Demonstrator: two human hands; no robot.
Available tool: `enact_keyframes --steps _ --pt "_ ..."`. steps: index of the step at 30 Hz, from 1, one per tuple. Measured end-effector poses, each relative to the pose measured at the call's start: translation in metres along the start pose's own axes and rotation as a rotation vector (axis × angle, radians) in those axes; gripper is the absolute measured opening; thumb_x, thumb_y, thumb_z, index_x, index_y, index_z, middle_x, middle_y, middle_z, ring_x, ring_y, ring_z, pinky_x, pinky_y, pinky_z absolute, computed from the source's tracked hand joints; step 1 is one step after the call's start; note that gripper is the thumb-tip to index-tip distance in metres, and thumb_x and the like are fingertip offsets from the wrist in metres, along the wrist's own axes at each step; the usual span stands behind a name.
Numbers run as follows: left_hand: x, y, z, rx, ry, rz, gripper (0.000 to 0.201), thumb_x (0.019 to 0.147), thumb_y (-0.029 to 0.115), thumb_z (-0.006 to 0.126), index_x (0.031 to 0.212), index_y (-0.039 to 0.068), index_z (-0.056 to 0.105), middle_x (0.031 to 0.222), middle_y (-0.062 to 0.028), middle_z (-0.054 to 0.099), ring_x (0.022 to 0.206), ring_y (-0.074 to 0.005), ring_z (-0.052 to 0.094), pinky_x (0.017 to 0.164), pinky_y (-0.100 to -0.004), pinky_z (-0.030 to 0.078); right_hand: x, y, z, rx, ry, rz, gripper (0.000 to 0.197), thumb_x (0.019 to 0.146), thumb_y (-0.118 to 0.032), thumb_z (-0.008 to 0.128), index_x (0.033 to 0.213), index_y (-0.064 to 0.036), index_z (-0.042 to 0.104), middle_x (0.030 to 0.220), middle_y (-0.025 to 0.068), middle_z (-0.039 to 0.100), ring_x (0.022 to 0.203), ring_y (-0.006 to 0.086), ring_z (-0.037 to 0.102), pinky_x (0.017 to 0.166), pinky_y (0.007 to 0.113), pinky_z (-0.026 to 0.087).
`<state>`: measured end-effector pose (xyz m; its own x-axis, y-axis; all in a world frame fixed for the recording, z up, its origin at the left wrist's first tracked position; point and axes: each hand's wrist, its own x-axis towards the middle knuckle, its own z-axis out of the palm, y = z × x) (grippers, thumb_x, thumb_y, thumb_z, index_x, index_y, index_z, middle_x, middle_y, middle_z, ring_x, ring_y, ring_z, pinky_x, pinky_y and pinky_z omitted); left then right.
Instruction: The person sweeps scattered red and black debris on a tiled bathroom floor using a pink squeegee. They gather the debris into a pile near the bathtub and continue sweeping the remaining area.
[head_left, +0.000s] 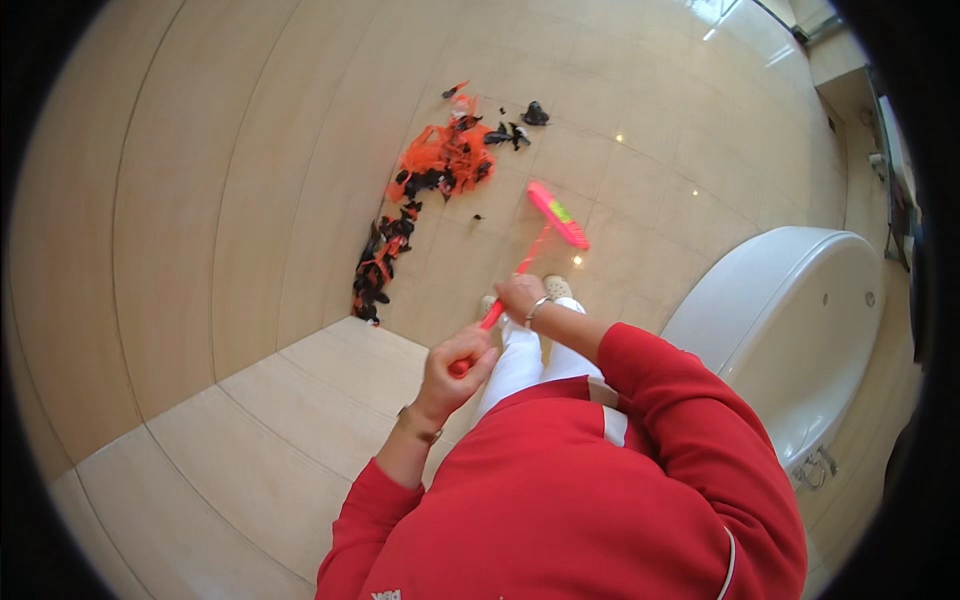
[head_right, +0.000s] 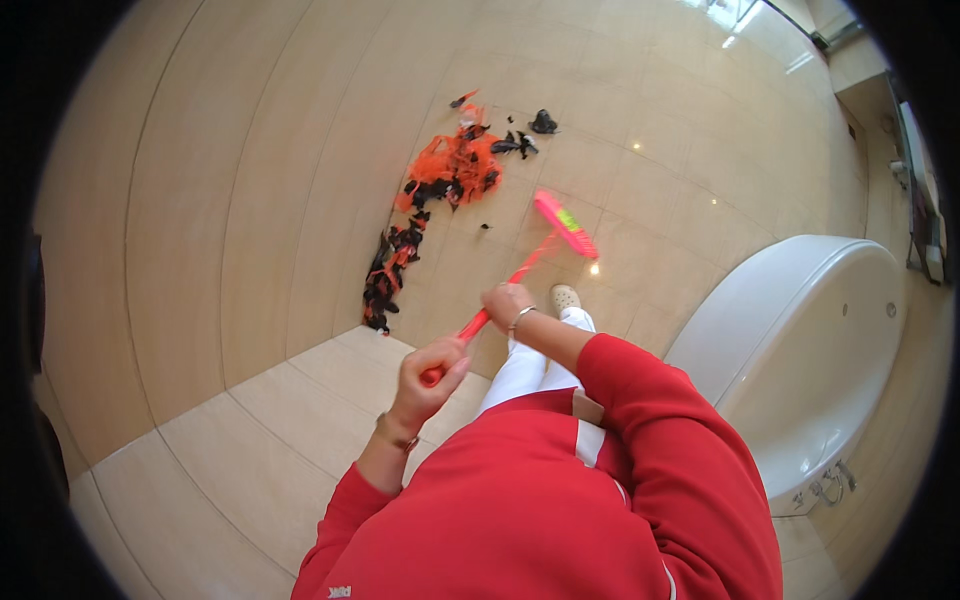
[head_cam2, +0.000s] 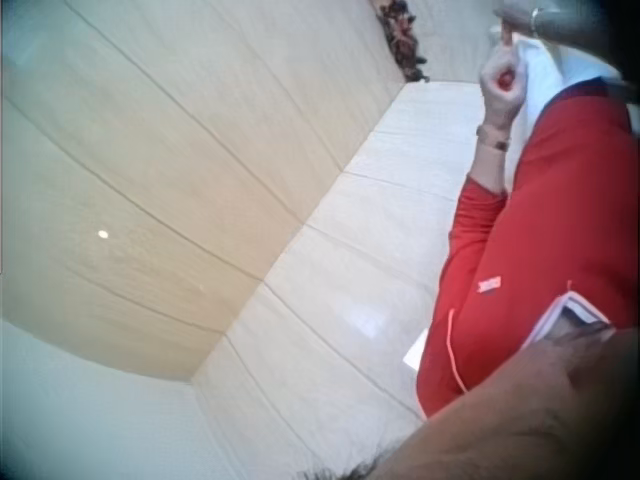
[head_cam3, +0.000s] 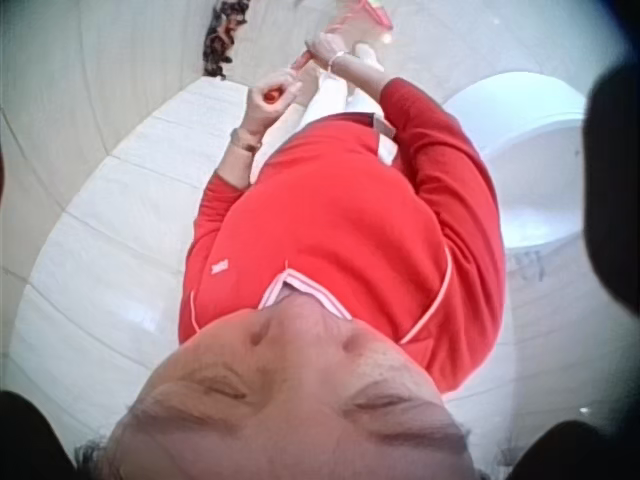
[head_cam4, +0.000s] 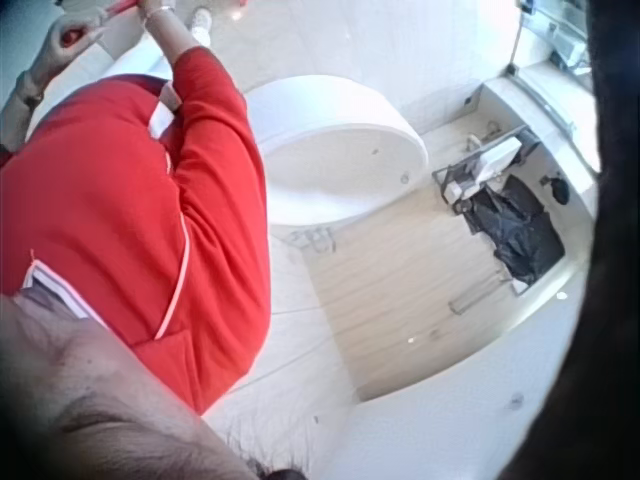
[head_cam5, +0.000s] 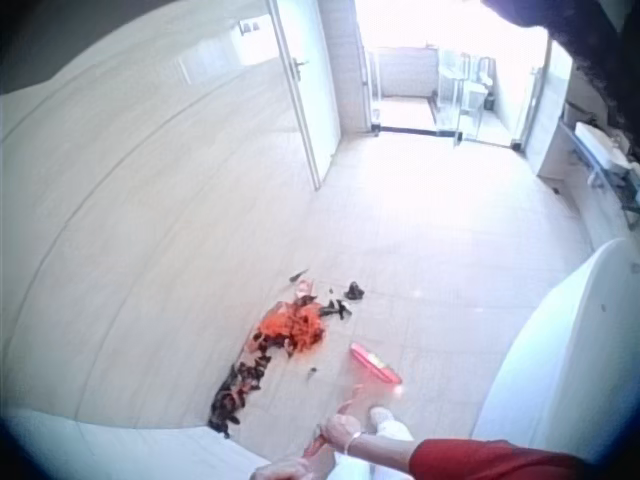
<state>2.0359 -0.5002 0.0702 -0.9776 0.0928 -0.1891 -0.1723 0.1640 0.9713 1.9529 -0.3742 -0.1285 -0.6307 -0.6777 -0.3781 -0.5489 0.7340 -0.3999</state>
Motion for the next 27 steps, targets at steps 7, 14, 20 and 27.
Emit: enact_keyframes --steps 7,14,20,27 --pt "-0.05 0.03 -0.066 0.473 0.204 0.159 0.025 0.074 -0.001 0.069 0.065 0.005 0.046 0.066 -0.0089 0.049 0.065 -0.0267 0.05 0.072 -0.0338 0.041 0.065 -0.15 -0.011 0.198 -0.058 -0.388 0.015 0.079 -0.027 0.065 0.091 -0.0178 0.066 0.082 0.0098 0.066 0.078 0.0309 0.068 0.062 0.044 0.053" --pt "-0.051 0.087 -0.109 0.372 0.169 0.363 0.031 0.065 -0.001 0.077 0.069 0.007 0.048 0.068 -0.0073 0.047 0.066 -0.0246 0.049 0.073 -0.0357 0.046 0.062 -0.18 -0.092 0.276 0.045 -0.418 0.015 0.076 -0.02 0.064 0.089 -0.0139 0.063 0.081 0.0129 0.064 0.077 0.0341 0.065 0.061 0.046 0.05" --pt "0.01 0.071 -0.128 0.123 0.123 0.345 0.025 0.07 -0.002 0.078 0.07 0.004 0.054 0.07 -0.0058 0.054 0.07 -0.0211 0.055 0.089 -0.0407 0.048 0.083 -0.11 -0.127 0.11 0.153 -0.151 0.015 0.081 -0.025 0.064 0.086 -0.011 0.063 0.075 0.015 0.063 0.071 0.0332 0.066 0.059 0.045 0.05" --pt "0.175 0.029 -0.094 0.02 -0.026 0.407 0.02 0.08 0.0 0.073 0.07 0.0 0.056 0.077 -0.0087 0.06 0.085 -0.0229 0.062 0.079 -0.0331 0.049 0.148 0.058 -0.15 -0.015 0.204 0.188 0.012 0.08 -0.023 0.064 0.086 -0.012 0.063 0.078 0.015 0.063 0.076 0.0324 0.067 0.062 0.045 0.052"
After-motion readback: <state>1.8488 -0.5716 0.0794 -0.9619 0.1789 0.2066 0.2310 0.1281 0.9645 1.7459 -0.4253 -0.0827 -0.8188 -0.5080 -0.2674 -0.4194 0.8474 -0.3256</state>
